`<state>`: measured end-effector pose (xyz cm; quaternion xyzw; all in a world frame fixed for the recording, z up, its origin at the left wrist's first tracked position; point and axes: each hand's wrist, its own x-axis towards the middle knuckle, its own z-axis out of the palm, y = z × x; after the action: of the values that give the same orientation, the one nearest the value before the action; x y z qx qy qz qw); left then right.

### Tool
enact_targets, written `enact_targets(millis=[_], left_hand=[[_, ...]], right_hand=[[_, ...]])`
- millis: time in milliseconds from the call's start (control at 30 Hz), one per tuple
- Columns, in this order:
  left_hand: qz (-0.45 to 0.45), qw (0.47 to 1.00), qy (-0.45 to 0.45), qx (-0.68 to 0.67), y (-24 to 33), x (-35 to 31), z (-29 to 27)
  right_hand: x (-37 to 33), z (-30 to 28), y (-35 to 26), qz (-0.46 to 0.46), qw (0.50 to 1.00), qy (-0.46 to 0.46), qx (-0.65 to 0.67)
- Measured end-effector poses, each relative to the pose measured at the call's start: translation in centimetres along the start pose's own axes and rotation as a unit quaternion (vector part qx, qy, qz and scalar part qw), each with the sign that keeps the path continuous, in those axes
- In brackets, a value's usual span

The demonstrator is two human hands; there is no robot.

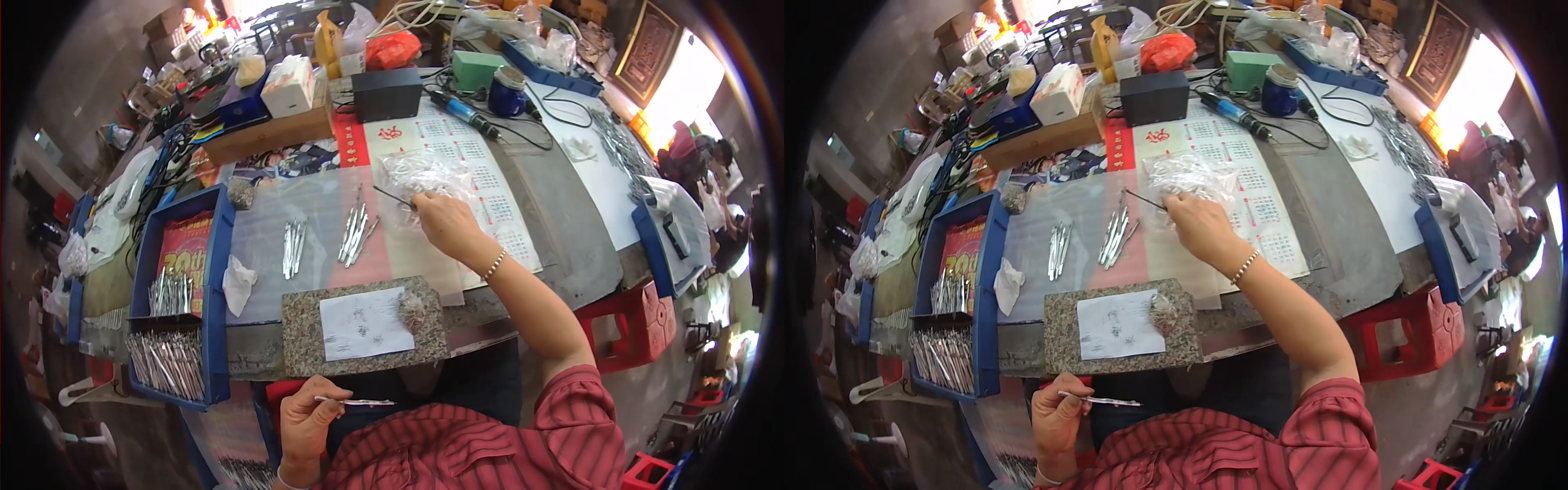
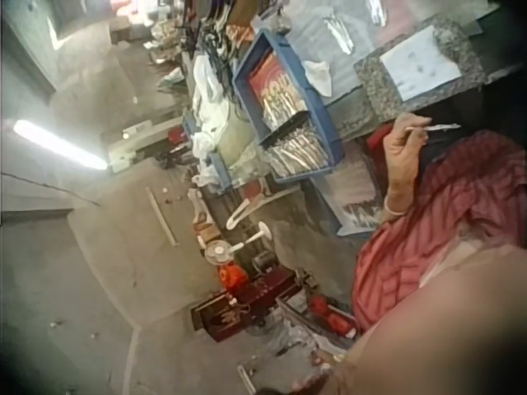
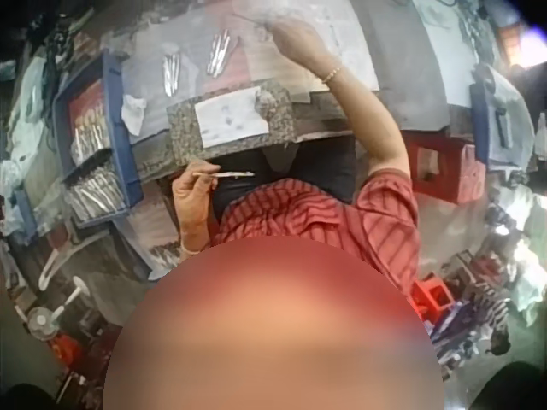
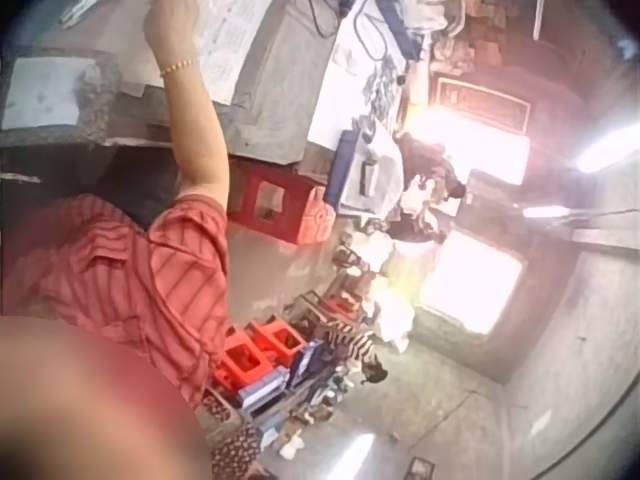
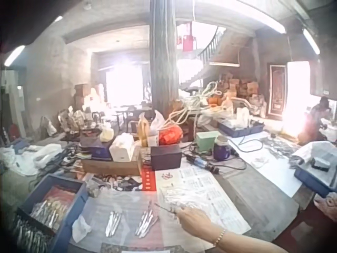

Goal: Cleaning, inspecting, and sorting small metal components at a workbench using a cloth and a probe.

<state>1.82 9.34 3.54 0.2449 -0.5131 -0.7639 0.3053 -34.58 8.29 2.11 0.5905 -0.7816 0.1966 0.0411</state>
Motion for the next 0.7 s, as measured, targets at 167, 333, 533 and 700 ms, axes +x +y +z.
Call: enact_targets(millis=[167, 333, 533, 700], left_hand=[[0.005, 0.997, -0.021, 0.078, -0.2, 0.0, 0.8], [-0.123, 0.98, 0.022, 0.152, -0.4, 1.3, 1.5], [-0.116, 0.955, -0.157, 0.221, -0.8, 4.5, 7.9], [-0.046, 0.954, -0.234, 0.181, -2.7, 6.1, 6.4]], right_hand=[[-6.0, -2.5, -1.9, 0.032, 0.91, 0.052, 0.411], [-13.9, -3.9, -9.1, 0.04, 0.745, -0.079, 0.661], [-20.4, -2.1, -9.3, 0.108, 0.649, 0.003, 0.753], [-22.3, -5.1, -9.0, 0.152, 0.644, 0.031, 0.749]])
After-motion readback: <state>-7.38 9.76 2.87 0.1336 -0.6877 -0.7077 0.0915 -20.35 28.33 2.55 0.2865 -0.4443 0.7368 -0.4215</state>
